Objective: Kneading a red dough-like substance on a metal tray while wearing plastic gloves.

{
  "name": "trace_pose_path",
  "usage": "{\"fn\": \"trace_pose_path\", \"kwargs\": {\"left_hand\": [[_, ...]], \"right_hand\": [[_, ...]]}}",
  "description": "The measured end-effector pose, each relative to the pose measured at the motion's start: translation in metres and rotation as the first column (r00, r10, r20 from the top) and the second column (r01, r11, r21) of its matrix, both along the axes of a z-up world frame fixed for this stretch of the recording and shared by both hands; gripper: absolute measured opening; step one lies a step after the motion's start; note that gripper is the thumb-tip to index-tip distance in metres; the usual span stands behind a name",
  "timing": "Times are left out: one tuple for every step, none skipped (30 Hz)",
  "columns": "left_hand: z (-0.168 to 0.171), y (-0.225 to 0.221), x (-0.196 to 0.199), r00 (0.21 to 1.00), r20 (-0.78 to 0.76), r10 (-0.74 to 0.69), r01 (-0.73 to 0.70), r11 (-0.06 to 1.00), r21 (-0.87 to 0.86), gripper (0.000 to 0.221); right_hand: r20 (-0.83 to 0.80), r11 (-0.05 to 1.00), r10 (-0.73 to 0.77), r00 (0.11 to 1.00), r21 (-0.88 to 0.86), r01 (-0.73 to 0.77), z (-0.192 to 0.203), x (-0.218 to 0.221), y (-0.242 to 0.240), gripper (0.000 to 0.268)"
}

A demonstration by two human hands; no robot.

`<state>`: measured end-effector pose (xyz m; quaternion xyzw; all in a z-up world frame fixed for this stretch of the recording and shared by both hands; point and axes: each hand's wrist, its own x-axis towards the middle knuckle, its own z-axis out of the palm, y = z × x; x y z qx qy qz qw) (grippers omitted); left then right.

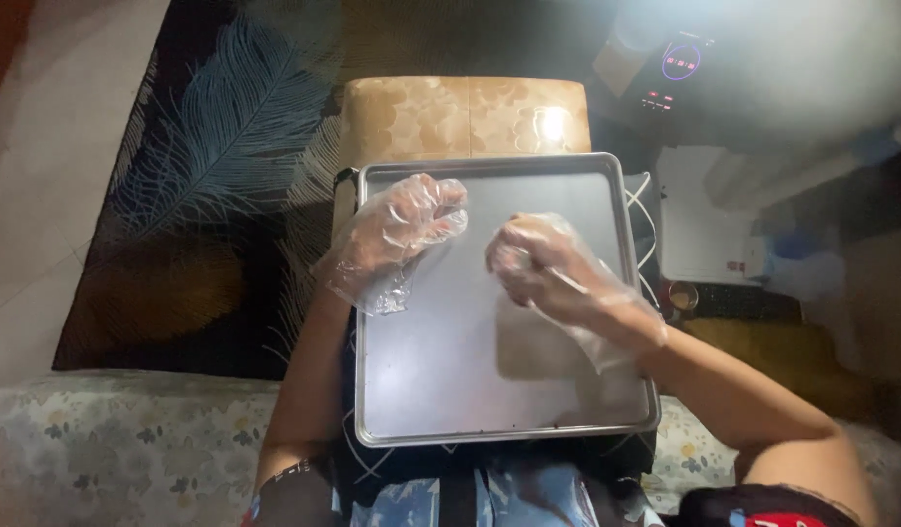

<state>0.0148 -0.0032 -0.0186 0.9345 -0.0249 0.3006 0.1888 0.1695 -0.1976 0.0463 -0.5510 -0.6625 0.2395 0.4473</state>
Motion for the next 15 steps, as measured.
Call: {"fn": "trace_pose_path", "kwargs": {"left_hand": [[0.002,-0.002,0.000,1.000,-0.001,0.003,-0.003,1.000,-0.002,0.022],[0.003,-0.003,0.000,1.000,0.002,0.002,-0.002,1.000,0.019,0.022],[0.005,-0.005,0.001,1.000,0.005,0.000,0.000,0.999,0.039,0.022],[0.008,-0.005,0.001,1.000,0.009,0.000,-0.001,0.999,0.040,0.022],[0.010,-0.005,0.000,1.000,0.016,-0.002,0.001,0.998,0.063,0.022],[0.012,-0.006,-0.003,1.000,0.020,-0.002,0.000,0.996,0.086,0.022],[0.014,-0.006,-0.001,1.000,0.021,0.000,-0.002,0.996,0.086,0.022],[0.016,-0.007,-0.001,1.000,0.021,-0.001,-0.002,0.994,0.106,0.023],[0.018,-0.008,0.000,1.000,0.020,-0.002,-0.001,0.992,0.127,0.023],[0.020,-0.010,-0.001,1.000,0.022,-0.001,-0.002,0.992,0.127,0.023],[0.022,-0.011,-0.003,1.000,0.025,-0.003,-0.001,0.989,0.151,0.023],[0.025,-0.012,-0.004,1.000,0.031,-0.003,-0.002,0.985,0.175,0.023],[0.028,-0.013,-0.006,0.999,0.033,-0.001,-0.004,0.984,0.176,0.023],[0.030,-0.015,-0.007,0.999,0.038,-0.002,-0.006,0.980,0.198,0.024],[0.032,-0.017,-0.008,0.999,0.043,-0.003,-0.007,0.975,0.220,0.024]], "right_hand": [[-0.001,1.000,0.003,1.000,-0.002,-0.003,0.009,-0.002,-0.005,0.016],[0.091,0.992,0.090,0.992,0.081,-0.097,0.018,-0.003,-0.010,0.009],[0.188,0.968,0.166,0.968,0.154,-0.196,0.027,-0.005,-0.015,0.008],[0.192,0.968,0.166,0.967,0.153,-0.197,0.035,-0.008,-0.020,0.008],[0.191,0.971,0.168,0.967,0.140,-0.196,0.043,-0.012,-0.026,0.006],[0.185,0.973,0.171,0.968,0.126,-0.196,0.051,-0.017,-0.032,0.011],[0.186,0.972,0.173,0.967,0.125,-0.198,0.045,-0.013,-0.035,0.011],[0.173,0.969,0.185,0.968,0.133,-0.209,0.039,-0.010,-0.039,0.011],[0.159,0.965,0.196,0.968,0.141,-0.219,0.033,-0.007,-0.042,0.011],[0.160,0.965,0.197,0.967,0.142,-0.220,0.042,-0.010,-0.047,0.011],[0.281,0.991,0.133,0.950,-0.042,-0.126,0.051,-0.014,-0.052,0.015],[0.407,0.978,0.094,0.909,-0.210,-0.007,0.061,-0.017,-0.057,0.022],[0.409,0.978,0.095,0.907,-0.209,-0.008,0.059,-0.014,-0.059,0.022],[0.459,0.956,0.108,0.882,-0.292,0.035,0.056,-0.010,-0.061,0.037],[0.506,0.925,0.126,0.854,-0.370,0.083,0.054,-0.007,-0.064,0.052]]}}
